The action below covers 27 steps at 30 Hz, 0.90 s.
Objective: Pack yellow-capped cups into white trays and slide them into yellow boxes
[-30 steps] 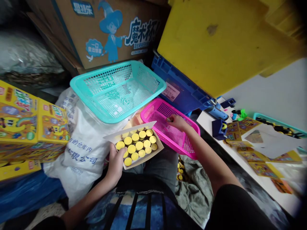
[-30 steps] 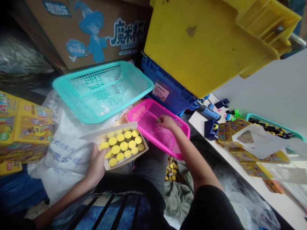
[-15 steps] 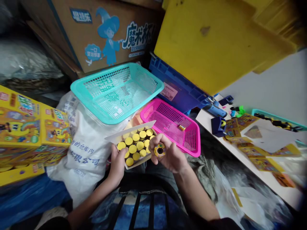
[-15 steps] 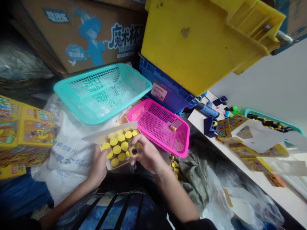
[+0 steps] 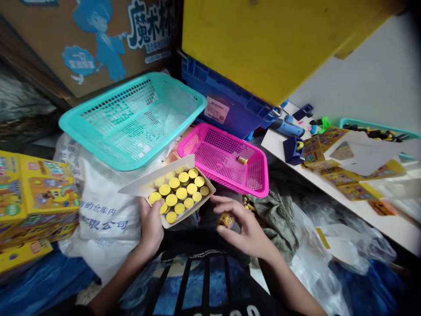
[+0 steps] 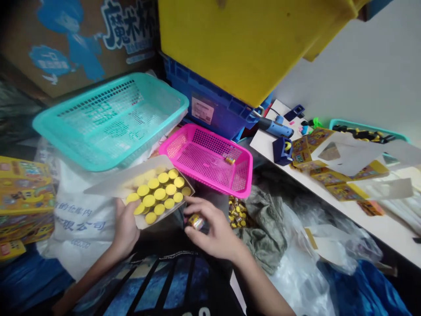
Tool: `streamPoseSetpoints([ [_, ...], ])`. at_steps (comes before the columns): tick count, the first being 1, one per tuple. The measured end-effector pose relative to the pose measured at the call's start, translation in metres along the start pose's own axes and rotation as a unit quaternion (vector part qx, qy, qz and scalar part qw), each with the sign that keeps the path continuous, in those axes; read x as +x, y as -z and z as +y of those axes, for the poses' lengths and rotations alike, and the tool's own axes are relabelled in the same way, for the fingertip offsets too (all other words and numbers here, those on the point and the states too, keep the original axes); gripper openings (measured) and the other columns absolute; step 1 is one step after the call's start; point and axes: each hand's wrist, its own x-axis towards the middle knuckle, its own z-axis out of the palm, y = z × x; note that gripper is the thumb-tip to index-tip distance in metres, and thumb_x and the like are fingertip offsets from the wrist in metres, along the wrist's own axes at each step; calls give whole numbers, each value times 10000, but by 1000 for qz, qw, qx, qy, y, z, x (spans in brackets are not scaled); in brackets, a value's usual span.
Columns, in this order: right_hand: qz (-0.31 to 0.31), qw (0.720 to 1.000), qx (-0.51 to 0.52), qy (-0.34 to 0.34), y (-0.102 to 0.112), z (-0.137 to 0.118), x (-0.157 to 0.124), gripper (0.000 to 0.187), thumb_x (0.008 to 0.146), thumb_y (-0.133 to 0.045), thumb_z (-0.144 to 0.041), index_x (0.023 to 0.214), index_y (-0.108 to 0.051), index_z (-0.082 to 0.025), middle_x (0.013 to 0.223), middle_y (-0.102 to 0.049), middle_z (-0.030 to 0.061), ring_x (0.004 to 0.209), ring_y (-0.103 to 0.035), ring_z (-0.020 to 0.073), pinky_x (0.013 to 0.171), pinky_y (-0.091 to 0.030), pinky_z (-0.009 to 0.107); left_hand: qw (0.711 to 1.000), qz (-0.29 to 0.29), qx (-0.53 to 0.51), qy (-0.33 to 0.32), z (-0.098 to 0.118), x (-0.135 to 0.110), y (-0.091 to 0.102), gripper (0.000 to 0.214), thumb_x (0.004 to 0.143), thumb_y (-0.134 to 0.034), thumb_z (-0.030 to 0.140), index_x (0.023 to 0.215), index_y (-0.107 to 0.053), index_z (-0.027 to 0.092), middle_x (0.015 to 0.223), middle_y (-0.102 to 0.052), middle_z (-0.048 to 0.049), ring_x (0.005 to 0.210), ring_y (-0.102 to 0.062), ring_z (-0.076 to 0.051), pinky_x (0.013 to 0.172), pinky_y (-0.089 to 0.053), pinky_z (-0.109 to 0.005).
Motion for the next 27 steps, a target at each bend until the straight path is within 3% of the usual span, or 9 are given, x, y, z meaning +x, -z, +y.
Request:
streamPoseSetpoints([
  [3,-17,991,-61,-118,2,21,-11,212,861,-776,-395,983,-687,-245,982,-731,62,936,-683,255,902,-519,442,1000,28,11,8,4,-2,-4,497,699,-700,222,1170,-550,268,1225,-720,-62,992,-725,-253,880,-627,-382],
  [7,-58,970,10,-238,-4,56,-25,294,861,-730,-325,1103,-585,-241,976,-651,-3,864,-599,169,831,-490,346,998,48,29,8,8,-3,-7,382,662,-712,222,993,-523,254,1083,-732,-18,895,-709,-203,820,-613,-323],
  [10,-88,964,105,-227,0,75,-31,315,817,-753,-273,1094,-611,-225,1025,-642,2,900,-581,150,812,-474,301,997,58,46,4,12,-4,-12,361,641,-717,196,923,-499,254,950,-714,31,820,-678,-166,730,-585,-256],
  [12,-86,944,220,-229,4,82,-31,377,789,-809,-366,1093,-651,-207,982,-653,7,759,-566,118,656,-454,246,996,66,63,6,14,-6,-16,347,646,-702,169,898,-481,260,868,-683,66,762,-654,-142,671,-564,-222],
  [15,-2,878,425,-221,5,90,-26,464,715,-869,-517,964,-681,-174,788,-615,-20,578,-492,70,485,-360,185,992,84,92,8,17,-7,-20,309,672,-667,153,859,-447,264,785,-619,98,695,-617,-119,629,-554,-203],
  [17,70,825,523,-202,0,93,-22,467,666,-907,-511,811,-617,-175,821,-640,-6,671,-598,95,556,-461,190,991,83,109,4,16,-6,-22,301,682,-661,150,854,-441,263,798,-619,95,725,-625,-122,628,-552,-201],
  [19,89,791,570,-201,-5,97,-19,501,668,-913,-501,788,-540,-189,910,-686,14,781,-675,140,646,-545,238,990,79,116,-7,15,-6,-23,305,685,-668,152,859,-442,261,860,-657,82,807,-650,-132,644,-545,-196],
  [23,49,763,607,-216,-6,103,-16,464,784,-817,-495,1035,-508,-254,758,-643,-38,592,-590,116,497,-453,195,990,84,112,-28,10,-4,-22,328,668,-666,160,925,-493,266,1010,-705,57,960,-680,-164,810,-565,-258],
  [27,41,742,644,-185,2,104,-16,383,769,-704,-403,1052,-501,-242,848,-651,-3,682,-607,143,559,-497,252,989,70,130,-29,8,-4,-18,341,701,-670,208,1001,-524,280,1114,-705,23,1060,-688,-193,950,-555,-310],
])
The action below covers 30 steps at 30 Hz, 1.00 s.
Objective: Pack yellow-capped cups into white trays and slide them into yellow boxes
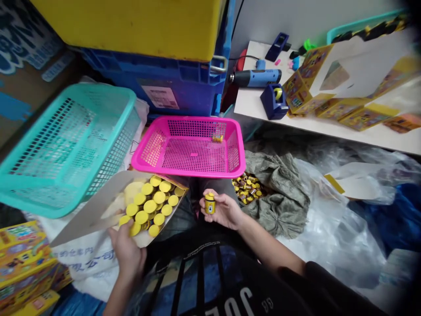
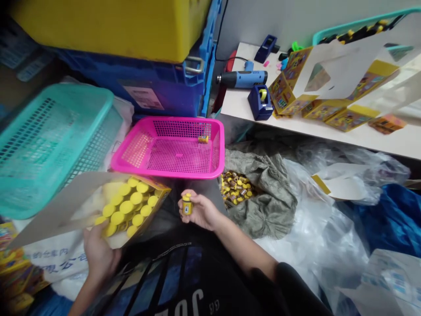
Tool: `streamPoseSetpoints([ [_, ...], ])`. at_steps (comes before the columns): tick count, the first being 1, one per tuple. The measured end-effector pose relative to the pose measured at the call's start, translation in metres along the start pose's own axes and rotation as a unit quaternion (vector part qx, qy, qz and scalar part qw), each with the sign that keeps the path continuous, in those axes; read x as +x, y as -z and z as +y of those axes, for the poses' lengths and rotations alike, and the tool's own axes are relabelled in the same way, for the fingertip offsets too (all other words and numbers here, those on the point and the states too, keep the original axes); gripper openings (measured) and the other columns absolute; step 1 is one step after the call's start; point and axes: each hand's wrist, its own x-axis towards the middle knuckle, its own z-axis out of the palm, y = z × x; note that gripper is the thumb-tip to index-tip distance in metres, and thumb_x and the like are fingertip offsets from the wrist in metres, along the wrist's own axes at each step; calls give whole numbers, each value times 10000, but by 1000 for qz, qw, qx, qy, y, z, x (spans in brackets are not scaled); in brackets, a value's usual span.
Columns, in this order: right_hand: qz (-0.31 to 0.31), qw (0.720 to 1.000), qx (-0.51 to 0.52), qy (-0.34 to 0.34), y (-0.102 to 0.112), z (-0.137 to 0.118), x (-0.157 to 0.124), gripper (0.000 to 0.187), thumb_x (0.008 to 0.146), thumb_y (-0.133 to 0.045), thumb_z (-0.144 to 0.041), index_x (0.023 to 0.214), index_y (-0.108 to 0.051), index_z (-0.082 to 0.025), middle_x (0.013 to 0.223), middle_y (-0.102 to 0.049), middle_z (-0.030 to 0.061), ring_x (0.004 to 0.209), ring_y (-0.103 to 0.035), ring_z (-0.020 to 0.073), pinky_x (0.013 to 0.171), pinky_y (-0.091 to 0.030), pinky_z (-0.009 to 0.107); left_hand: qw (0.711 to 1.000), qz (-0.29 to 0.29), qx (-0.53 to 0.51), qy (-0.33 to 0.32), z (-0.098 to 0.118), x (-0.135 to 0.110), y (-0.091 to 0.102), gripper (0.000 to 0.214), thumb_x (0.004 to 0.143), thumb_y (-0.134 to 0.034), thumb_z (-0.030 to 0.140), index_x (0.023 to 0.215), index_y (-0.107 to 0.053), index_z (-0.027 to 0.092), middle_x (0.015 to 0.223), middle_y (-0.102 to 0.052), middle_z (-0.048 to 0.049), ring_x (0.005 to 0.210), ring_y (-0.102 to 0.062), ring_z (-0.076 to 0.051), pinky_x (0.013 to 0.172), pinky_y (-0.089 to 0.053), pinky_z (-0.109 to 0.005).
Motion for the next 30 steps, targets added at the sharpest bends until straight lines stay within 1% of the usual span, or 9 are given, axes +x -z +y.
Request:
streamPoseSetpoints([
  [3,-21,999,-32,20,-1,-3,-1,328,764,-618,-342,1050,-497,-238,870,-636,1,777,-656,185,608,-543,305,1000,-16,11,6,-1,0,3,357,748,-664,238,1076,-536,300,1192,-699,13,1125,-687,-204,964,-559,-323],
  [8,-6,995,-72,72,-5,-2,4,365,698,-513,-271,1060,-480,-235,768,-647,-1,609,-579,166,429,-340,207,1000,-19,23,4,-2,1,6,382,778,-646,260,1148,-560,296,1259,-684,-4,1171,-675,-216,1024,-541,-351],
  [14,21,985,-134,105,-14,-3,7,432,637,-557,-227,1065,-499,-226,680,-617,-41,536,-518,131,409,-293,191,1000,-14,0,14,-2,2,5,390,745,-669,231,1112,-545,281,1233,-693,1,1156,-682,-211,1017,-544,-352],
  [17,63,978,-157,123,-15,-1,9,352,683,-554,-267,1029,-511,-219,596,-585,-60,449,-455,115,394,-251,201,1000,-12,-7,16,0,0,3,367,754,-658,217,1093,-534,283,1237,-693,3,1176,-675,-207,1037,-532,-344],
  [19,82,973,-165,141,-14,2,11,307,786,-528,-370,1048,-524,-210,522,-550,-72,394,-412,116,406,-264,225,1000,-15,-3,18,1,-1,3,346,753,-652,214,1065,-518,282,1231,-695,4,1175,-678,-210,1020,-544,-336],
  [21,75,972,-169,147,-14,3,12,410,859,-488,-495,1132,-535,-193,494,-542,-74,381,-411,126,438,-301,249,1000,-17,0,23,2,-1,4,324,752,-652,214,1028,-497,282,1228,-697,2,1167,-684,-213,992,-559,-326],
  [23,52,975,-167,139,-15,3,12,513,863,-471,-556,1208,-533,-182,514,-570,-61,405,-443,142,472,-332,270,999,-18,-1,28,2,0,4,309,757,-658,223,999,-476,284,1231,-696,0,1161,-689,-214,974,-568,-321],
  [27,10,981,-152,124,-18,-1,10,510,793,-500,-465,1217,-540,-185,605,-616,-36,488,-508,160,545,-394,301,1000,-10,-14,25,1,0,4,325,752,-676,224,1003,-478,286,1233,-696,4,1168,-685,-219,1034,-542,-355],
  [30,4,980,-159,122,-20,-3,10,481,742,-514,-365,1189,-546,-190,642,-622,-32,534,-526,166,565,-404,302,999,-13,-25,19,1,-1,2,340,748,-669,213,1037,-504,283,1235,-693,7,1178,-678,-218,1078,-514,-372],
])
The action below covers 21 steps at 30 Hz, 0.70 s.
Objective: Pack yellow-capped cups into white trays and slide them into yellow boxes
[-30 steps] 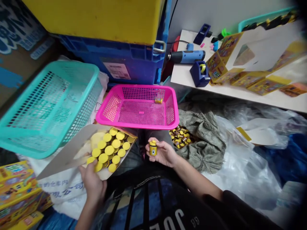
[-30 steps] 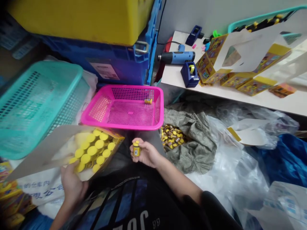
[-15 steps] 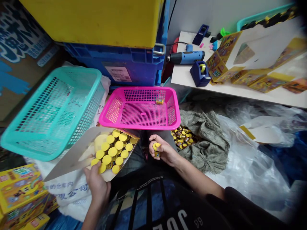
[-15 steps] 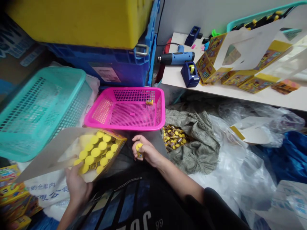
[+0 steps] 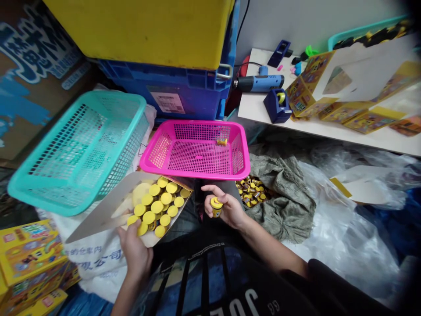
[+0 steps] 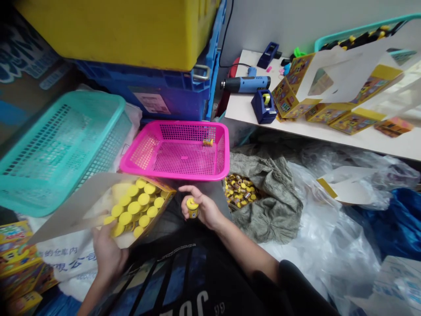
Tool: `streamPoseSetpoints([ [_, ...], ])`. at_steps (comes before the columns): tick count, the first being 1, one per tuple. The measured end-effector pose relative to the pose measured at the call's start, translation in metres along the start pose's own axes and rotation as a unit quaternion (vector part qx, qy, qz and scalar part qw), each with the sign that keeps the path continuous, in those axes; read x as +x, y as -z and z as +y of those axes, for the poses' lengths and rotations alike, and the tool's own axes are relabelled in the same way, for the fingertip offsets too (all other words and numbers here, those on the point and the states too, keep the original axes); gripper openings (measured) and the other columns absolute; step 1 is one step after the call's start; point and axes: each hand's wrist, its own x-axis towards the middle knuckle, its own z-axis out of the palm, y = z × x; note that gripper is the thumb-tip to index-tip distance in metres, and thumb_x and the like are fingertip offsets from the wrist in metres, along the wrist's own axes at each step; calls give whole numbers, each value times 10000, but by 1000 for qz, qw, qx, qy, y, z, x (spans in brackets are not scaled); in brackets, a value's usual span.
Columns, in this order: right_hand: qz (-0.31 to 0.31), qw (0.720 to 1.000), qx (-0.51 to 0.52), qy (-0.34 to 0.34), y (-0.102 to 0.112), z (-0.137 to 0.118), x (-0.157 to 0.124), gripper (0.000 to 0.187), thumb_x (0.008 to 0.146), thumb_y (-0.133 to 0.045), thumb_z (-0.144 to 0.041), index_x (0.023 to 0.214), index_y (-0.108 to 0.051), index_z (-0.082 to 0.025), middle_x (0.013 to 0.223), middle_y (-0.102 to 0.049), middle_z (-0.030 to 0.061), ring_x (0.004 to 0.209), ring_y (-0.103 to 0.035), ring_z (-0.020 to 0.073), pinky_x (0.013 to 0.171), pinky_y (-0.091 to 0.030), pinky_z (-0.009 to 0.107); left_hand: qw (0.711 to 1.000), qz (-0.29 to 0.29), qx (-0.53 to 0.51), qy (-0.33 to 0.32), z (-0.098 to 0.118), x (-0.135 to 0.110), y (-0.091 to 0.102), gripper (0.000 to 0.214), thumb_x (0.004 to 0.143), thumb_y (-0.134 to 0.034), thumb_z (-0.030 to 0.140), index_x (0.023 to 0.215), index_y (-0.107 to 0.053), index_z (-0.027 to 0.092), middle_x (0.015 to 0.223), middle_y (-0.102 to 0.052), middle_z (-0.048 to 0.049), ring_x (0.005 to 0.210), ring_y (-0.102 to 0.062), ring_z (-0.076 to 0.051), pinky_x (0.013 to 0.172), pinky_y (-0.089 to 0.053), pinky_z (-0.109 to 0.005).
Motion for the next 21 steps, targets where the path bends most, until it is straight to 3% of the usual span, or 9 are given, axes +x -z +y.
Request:
streamPoseSetpoints([
  [7,88,993,-65,38,3,0,4,290,721,-622,-311,991,-566,-221,671,-593,-26,611,-510,154,596,-374,274,1000,-7,-5,2,-1,-1,0,392,722,-687,224,1083,-546,282,1218,-700,2,1130,-686,-227,1018,-543,-366],
  [10,34,996,-75,-24,-5,-7,-2,374,735,-656,-366,1075,-615,-216,842,-626,15,777,-583,181,693,-446,300,1000,-1,-21,-1,-5,-1,0,373,725,-682,246,1067,-535,270,1184,-714,-17,1054,-701,-224,963,-566,-358],
  [12,-26,985,-161,-51,-19,-18,-6,412,797,-647,-351,1191,-620,-237,982,-652,34,889,-613,203,791,-484,347,999,4,-46,-2,-9,1,2,363,735,-669,260,1073,-536,259,1180,-720,-38,1039,-704,-229,943,-570,-357],
  [14,-85,942,-324,-11,-40,-30,-6,375,876,-640,-297,1249,-622,-261,1129,-673,54,1014,-623,224,921,-482,408,997,-7,-81,-7,-14,2,5,389,751,-656,267,1123,-545,253,1215,-714,-53,1081,-697,-238,960,-560,-356],
  [17,-161,813,-546,120,-77,-39,5,334,909,-687,-253,1241,-660,-251,1262,-663,91,1197,-563,275,1079,-407,492,990,-49,-128,-15,-21,4,12,448,787,-657,286,1222,-550,262,1256,-703,-62,1115,-690,-254,985,-551,-378],
  [19,-191,731,-636,156,-101,-32,15,321,899,-711,-213,1218,-679,-211,1219,-657,120,1188,-552,288,1068,-423,489,986,-76,-145,-17,-25,5,17,475,794,-670,275,1255,-559,268,1252,-705,-61,1110,-691,-260,989,-551,-384],
  [21,-208,666,-704,137,-119,-18,24,300,896,-719,-179,1193,-685,-166,1151,-651,136,1111,-574,281,991,-473,451,984,-93,-150,-23,-29,6,21,499,781,-685,241,1266,-572,274,1248,-704,-52,1129,-683,-257,1010,-540,-374],
])
